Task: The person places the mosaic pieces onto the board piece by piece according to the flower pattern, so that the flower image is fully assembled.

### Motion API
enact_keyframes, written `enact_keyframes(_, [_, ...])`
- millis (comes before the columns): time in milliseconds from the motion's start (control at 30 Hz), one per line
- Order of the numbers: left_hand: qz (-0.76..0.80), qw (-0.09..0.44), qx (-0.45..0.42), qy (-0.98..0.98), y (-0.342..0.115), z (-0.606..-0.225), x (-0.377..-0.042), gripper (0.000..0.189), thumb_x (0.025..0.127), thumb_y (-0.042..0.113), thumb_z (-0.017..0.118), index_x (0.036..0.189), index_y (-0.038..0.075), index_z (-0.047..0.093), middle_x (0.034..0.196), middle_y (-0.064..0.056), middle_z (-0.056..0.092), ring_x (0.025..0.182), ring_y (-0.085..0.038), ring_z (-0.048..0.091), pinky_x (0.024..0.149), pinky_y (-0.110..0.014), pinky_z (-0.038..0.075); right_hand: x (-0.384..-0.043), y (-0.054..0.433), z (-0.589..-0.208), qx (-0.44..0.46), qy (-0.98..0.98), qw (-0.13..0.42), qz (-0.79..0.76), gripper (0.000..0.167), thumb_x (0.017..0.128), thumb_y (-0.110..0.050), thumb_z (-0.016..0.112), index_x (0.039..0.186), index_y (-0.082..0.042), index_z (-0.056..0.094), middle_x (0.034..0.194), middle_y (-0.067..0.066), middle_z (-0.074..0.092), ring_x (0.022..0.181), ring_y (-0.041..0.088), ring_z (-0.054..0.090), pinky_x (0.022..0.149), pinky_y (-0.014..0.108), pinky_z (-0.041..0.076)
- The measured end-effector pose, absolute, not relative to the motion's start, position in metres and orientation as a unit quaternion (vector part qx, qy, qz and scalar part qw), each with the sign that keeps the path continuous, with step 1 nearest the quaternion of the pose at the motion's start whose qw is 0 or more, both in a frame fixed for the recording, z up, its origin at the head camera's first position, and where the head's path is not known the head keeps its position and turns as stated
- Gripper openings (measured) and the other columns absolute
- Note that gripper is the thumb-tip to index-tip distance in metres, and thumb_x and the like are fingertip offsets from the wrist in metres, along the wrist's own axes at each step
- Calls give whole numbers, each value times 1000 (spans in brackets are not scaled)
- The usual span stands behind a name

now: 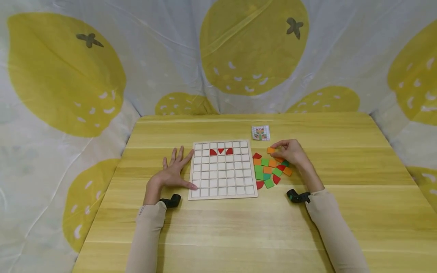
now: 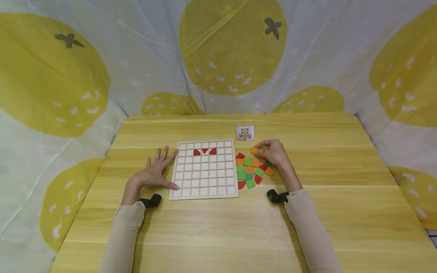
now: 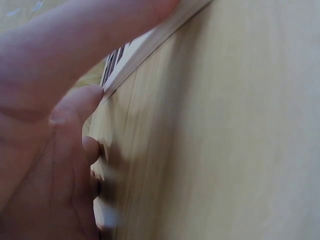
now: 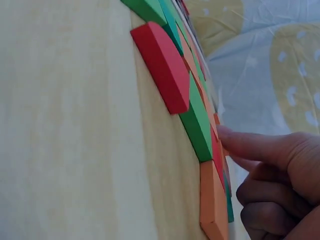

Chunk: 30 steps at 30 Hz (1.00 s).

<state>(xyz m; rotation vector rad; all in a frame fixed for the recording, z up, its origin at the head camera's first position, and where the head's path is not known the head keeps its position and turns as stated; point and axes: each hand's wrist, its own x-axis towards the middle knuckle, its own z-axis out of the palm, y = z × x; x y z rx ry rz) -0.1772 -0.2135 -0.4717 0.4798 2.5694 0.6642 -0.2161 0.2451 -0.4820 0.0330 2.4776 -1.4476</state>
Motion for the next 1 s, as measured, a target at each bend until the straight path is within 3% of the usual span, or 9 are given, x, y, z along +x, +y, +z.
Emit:
enact_keyframes(200, [238, 219, 169, 931, -217, -471, -174, 139, 70, 57, 91, 168, 22, 0, 170, -19, -27, 155, -45, -31, 115, -78, -19, -213, 228, -472, -28, 857, 118, -500, 32, 92, -19, 80, 119, -3, 75, 57, -6, 28, 49, 10, 24, 50, 25, 25])
enact_keyframes(633, [235, 220, 174, 931, -215, -470, -178, 138, 70, 58, 91, 168, 24, 0, 171, -17, -27, 155, -44, -31, 115, -78, -19, -212, 132, -471, -96, 836, 160, -516, 25, 85, -14, 86, 109, -8, 80, 58, -4, 31, 55, 15, 27, 55, 26, 25])
enact_keyframes(1000, [240, 220, 175, 929, -213, -472, -179, 139, 70, 56, 91, 168, 23, -1, 170, -17, -28, 155, -44, -32, 115, -76, -22, -217, 120, -475, -90, 847, 145, -503, 23, 84, -13, 87, 106, -7, 81, 56, -4, 35, 56, 14, 30, 56, 26, 27])
